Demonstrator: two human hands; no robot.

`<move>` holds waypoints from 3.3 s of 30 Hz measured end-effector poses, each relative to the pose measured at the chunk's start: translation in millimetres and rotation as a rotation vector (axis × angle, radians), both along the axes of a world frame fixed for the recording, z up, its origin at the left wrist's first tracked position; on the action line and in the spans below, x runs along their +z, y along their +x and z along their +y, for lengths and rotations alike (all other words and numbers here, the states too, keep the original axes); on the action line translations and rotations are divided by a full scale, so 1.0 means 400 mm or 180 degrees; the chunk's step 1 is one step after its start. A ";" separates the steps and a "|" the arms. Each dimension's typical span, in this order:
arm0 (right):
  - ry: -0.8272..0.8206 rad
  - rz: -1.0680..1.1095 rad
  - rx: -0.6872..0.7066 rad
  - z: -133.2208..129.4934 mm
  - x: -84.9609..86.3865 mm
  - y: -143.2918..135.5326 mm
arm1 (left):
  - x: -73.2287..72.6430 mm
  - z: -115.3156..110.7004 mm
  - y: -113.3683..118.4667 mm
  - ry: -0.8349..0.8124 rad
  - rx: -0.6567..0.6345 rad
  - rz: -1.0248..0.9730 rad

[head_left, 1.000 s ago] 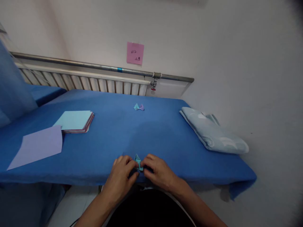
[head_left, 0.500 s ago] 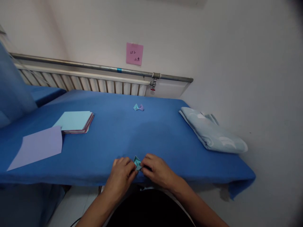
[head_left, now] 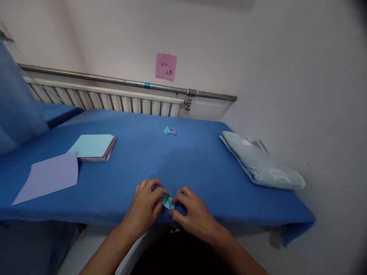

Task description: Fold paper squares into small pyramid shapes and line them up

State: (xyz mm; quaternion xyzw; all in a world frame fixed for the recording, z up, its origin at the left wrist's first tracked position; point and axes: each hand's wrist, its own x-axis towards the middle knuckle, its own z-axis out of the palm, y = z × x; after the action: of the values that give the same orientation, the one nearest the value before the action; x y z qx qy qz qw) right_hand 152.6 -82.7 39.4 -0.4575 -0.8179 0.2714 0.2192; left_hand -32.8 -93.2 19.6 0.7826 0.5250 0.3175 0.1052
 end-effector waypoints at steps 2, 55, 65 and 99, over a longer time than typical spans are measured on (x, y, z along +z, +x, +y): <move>-0.0075 0.0043 0.0115 -0.003 0.002 0.007 | 0.016 0.019 0.007 0.0005 -0.0193 0.0246; 0.0133 0.0689 -0.0225 0.006 -0.047 0.086 | 0.063 0.050 0.076 -0.0550 -0.0192 0.1605; 0.0160 0.0924 -0.0337 0.010 -0.058 0.092 | 0.068 0.056 0.051 -0.0695 0.0174 0.1142; 0.0382 0.0708 -0.0162 -0.028 -0.045 0.056 | 0.016 0.036 0.002 -0.1606 -0.0259 -0.0630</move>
State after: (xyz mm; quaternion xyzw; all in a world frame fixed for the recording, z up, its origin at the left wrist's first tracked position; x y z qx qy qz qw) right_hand 175.1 -93.7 21.2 -0.4313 -0.7915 0.2653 0.3423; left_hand -31.8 -78.7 26.2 0.7173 0.5428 0.2472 0.3603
